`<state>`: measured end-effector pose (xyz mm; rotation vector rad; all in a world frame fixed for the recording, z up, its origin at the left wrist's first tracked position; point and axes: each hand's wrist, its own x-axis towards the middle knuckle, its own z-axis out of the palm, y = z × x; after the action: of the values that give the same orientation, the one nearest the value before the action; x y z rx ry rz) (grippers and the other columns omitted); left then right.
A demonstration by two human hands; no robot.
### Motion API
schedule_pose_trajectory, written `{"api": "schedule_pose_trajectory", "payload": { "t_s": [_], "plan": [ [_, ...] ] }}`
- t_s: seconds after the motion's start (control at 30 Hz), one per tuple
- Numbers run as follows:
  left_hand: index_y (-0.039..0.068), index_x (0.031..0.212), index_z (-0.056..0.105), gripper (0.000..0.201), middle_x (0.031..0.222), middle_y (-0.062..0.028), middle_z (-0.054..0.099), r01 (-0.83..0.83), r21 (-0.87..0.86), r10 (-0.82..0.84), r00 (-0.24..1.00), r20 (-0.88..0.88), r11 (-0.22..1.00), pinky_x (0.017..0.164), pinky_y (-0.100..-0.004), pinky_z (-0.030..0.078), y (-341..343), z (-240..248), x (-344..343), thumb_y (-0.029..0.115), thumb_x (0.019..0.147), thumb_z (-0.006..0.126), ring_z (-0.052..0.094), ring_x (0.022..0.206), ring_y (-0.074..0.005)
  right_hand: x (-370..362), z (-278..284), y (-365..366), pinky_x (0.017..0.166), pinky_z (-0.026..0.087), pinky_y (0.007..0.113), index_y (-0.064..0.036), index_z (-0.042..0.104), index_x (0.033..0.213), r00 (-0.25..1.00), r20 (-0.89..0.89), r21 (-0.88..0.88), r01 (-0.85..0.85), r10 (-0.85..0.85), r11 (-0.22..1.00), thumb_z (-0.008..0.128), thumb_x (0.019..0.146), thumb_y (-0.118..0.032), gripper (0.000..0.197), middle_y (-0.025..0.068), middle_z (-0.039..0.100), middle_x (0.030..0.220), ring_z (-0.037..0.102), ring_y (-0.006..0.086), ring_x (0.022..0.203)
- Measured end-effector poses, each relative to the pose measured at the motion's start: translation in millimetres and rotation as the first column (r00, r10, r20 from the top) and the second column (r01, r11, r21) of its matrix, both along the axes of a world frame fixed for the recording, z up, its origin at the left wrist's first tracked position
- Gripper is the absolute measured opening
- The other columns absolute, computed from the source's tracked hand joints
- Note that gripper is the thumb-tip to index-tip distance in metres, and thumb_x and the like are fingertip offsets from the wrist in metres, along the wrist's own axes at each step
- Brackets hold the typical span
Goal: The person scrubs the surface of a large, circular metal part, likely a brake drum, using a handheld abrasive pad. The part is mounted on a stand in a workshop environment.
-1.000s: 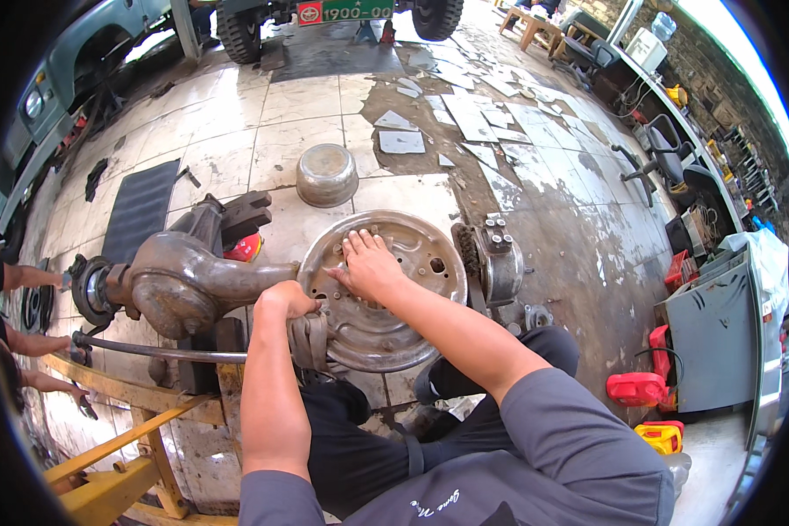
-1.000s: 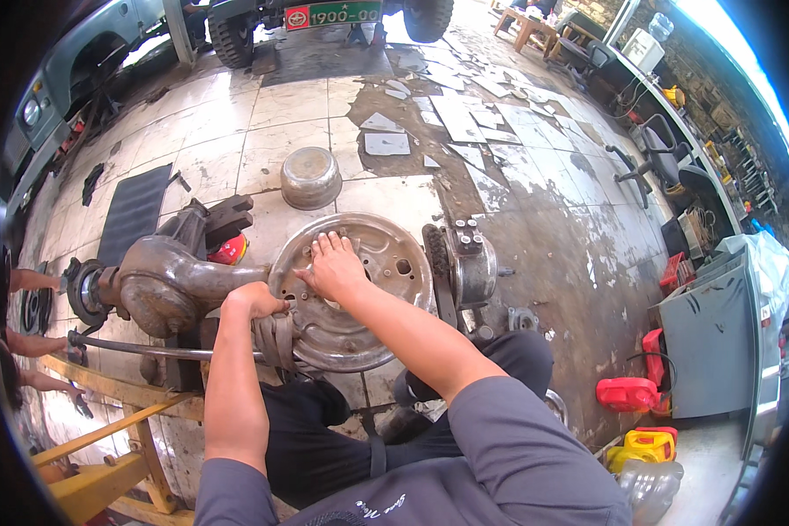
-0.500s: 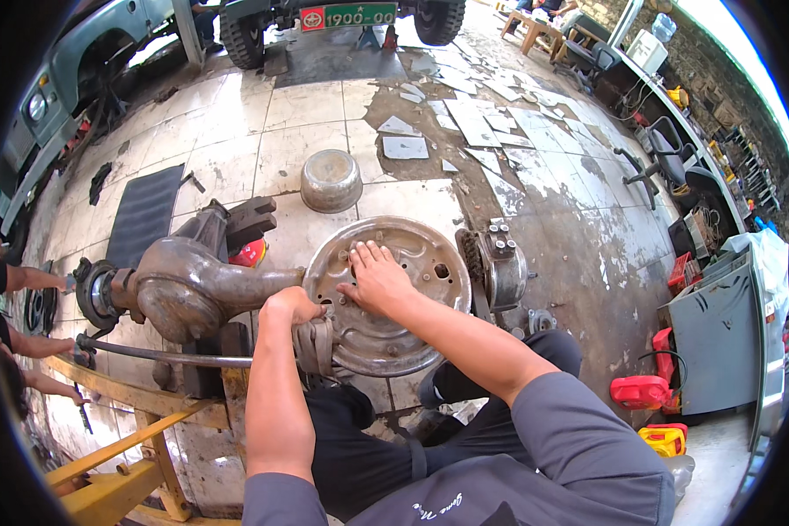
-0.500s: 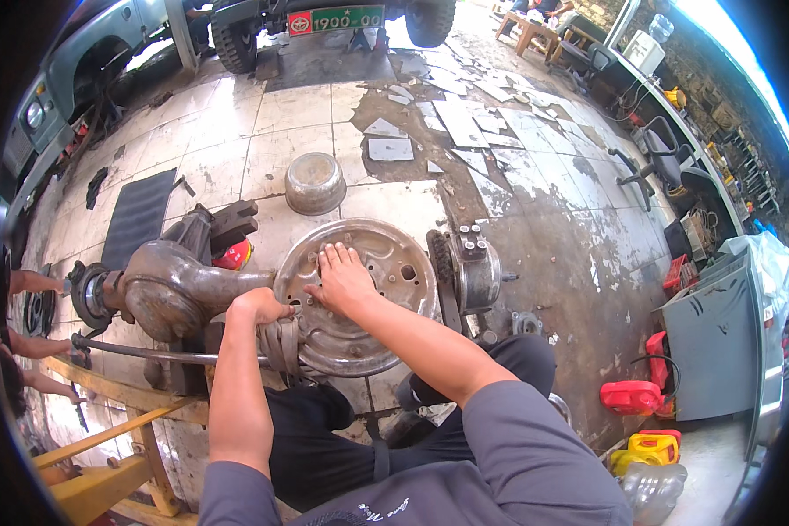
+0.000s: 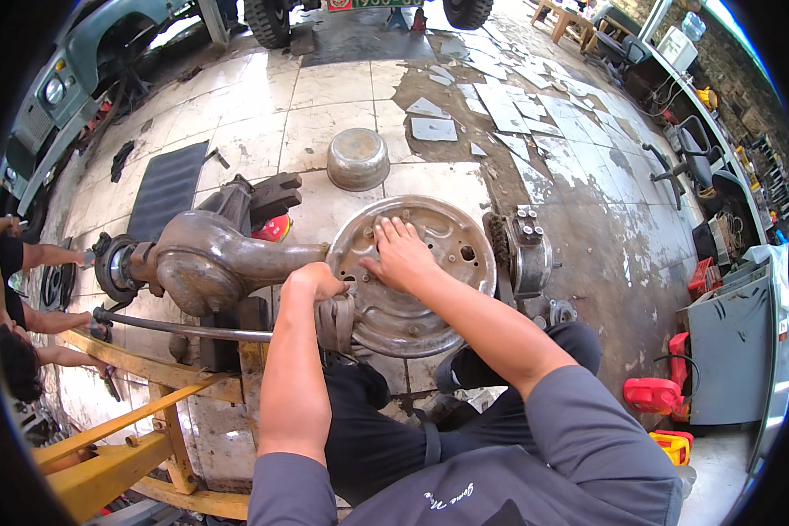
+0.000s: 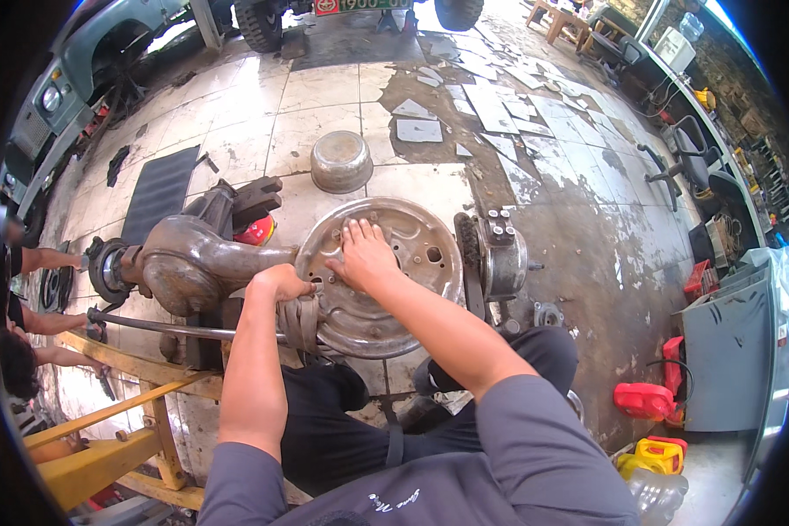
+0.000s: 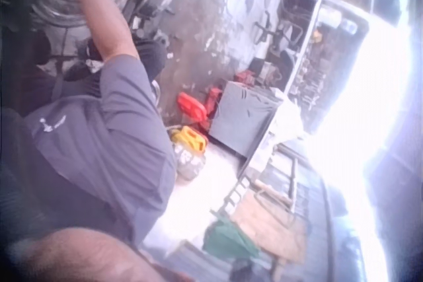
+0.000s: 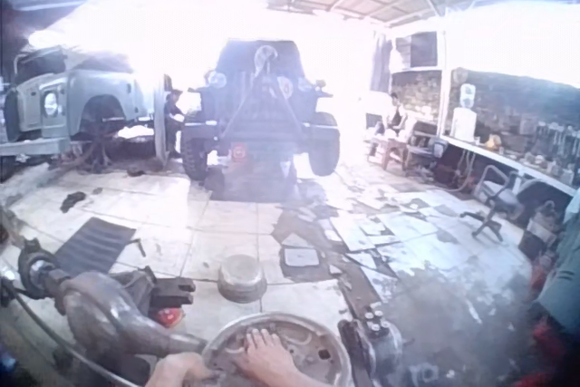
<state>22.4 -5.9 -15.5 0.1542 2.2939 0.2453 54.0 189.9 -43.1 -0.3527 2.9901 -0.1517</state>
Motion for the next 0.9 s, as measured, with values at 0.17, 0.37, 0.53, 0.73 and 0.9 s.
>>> {"api": "schedule_pose_trajectory", "payload": {
  "t_s": [0.17, 0.37, 0.53, 0.73, 0.9],
  "plan": [
    [-0.006, 0.116, 0.068, 0.072, 0.120, -0.0259, 0.067, 0.049, -0.008, -0.049, 0.998, -0.034, 0.999, 0.098, -0.0408, 0.048, 5.2, -0.5, -1.6, 0.057, 0.082, 0.071, 0.065, 0.112, -0.0374, -7.4, 7.3, 2.5, 0.120, 0.024, 0.046, 0.0072, 0.037, 0.147, 0.998, 0.037, 0.006, 0.055, -0.055, 0.998, 0.040, 0.099, -0.061, 0.084, 0.0244, 0.035, 0.156, 0.031, 0.0367, 0.146],
    [-0.006, 0.116, 0.067, 0.071, 0.121, -0.0261, 0.066, 0.020, -0.006, -0.020, 1.000, -0.016, 1.000, 0.098, -0.0410, 0.048, 7.3, 15.8, 4.0, 0.056, 0.082, 0.071, 0.064, 0.112, -0.0374, 4.2, -5.0, 14.0, 0.121, 0.022, 0.047, 0.0060, 0.036, 0.149, 1.000, 0.008, -0.036, -0.028, 0.028, 0.999, 0.044, 0.097, -0.063, 0.087, 0.0224, 0.034, 0.157, 0.029, 0.0356, 0.148],
    [-0.006, 0.111, 0.070, 0.069, 0.118, -0.0261, 0.068, 0.012, -0.012, -0.012, 1.000, 0.001, 1.000, 0.097, -0.0404, 0.049, 4.4, 1.2, 0.0, 0.057, 0.081, 0.071, 0.065, 0.111, -0.0375, -5.1, -0.5, -1.4, 0.121, 0.021, 0.047, 0.0079, 0.035, 0.148, 0.998, -0.003, -0.028, 0.068, -0.068, 0.997, 0.043, 0.096, -0.064, 0.090, 0.0242, 0.034, 0.156, 0.028, 0.0373, 0.148],
    [-0.002, 0.117, 0.069, 0.062, 0.123, -0.0238, 0.066, 0.031, -0.037, -0.029, 0.999, 0.034, 0.999, 0.098, -0.0400, 0.048, 9.9, 5.7, -3.7, 0.050, 0.082, 0.072, 0.064, 0.114, -0.0358, 9.6, -4.1, 14.5, 0.121, 0.022, 0.048, 0.0073, 0.035, 0.148, 0.998, -0.030, -0.028, -0.057, 0.056, 0.998, 0.037, 0.097, -0.066, 0.089, 0.0248, 0.033, 0.157, 0.028, 0.0388, 0.147],
    [-0.001, 0.116, 0.069, 0.061, 0.121, -0.0238, 0.067, 0.013, -0.059, -0.012, 1.000, 0.015, 0.998, 0.098, -0.0399, 0.048, 11.8, 1.1, -4.0, 0.050, 0.083, 0.072, 0.065, 0.113, -0.0360, 6.7, -2.9, 13.0, 0.121, 0.022, 0.048, 0.0067, 0.037, 0.147, 1.000, -0.005, -0.046, -0.025, 0.025, 0.999, 0.037, 0.098, -0.066, 0.088, 0.0247, 0.034, 0.156, 0.028, 0.0385, 0.147]
  ]
}}
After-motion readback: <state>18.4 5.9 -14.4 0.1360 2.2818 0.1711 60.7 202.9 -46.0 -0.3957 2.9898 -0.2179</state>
